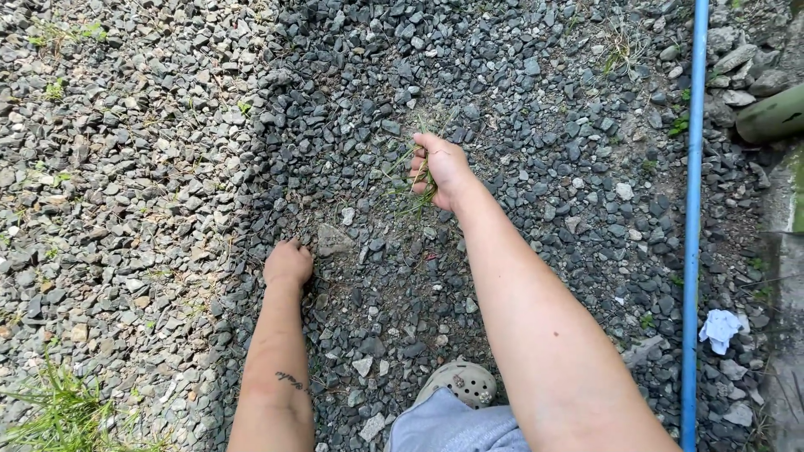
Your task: Picking weeds and small plants from the gravel ground and the edge of a porch.
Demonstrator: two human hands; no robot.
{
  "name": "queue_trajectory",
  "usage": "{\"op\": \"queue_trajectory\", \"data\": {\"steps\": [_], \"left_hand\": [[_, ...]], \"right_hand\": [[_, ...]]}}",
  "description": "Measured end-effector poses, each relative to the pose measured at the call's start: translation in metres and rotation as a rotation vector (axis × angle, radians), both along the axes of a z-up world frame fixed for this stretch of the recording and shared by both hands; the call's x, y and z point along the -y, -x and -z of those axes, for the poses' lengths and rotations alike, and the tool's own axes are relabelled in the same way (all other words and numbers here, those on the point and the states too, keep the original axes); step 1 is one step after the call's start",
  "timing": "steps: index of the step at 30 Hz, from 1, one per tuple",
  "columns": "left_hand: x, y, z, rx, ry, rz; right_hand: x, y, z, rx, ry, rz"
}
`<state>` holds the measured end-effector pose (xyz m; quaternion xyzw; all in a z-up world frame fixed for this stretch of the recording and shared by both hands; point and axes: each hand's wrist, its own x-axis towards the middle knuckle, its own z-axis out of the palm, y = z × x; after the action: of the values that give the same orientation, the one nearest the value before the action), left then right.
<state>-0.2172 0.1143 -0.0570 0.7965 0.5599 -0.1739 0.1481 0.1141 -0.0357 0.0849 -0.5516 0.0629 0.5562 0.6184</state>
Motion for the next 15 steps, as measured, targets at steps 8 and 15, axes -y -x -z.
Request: {"op": "queue_trajectory", "data": {"steps": [8,15], "left_hand": [[-0.009,0.016,0.02,0.146,0.005,-0.007],[-0.003,0.021,0.028,0.308,-0.09,-0.045]], "right_hand": [[0.007,-0.006,0.015,-0.062,-0.08,0.015],[0.012,-0.008,0.021,-0.096,-0.124,0.008]]}}
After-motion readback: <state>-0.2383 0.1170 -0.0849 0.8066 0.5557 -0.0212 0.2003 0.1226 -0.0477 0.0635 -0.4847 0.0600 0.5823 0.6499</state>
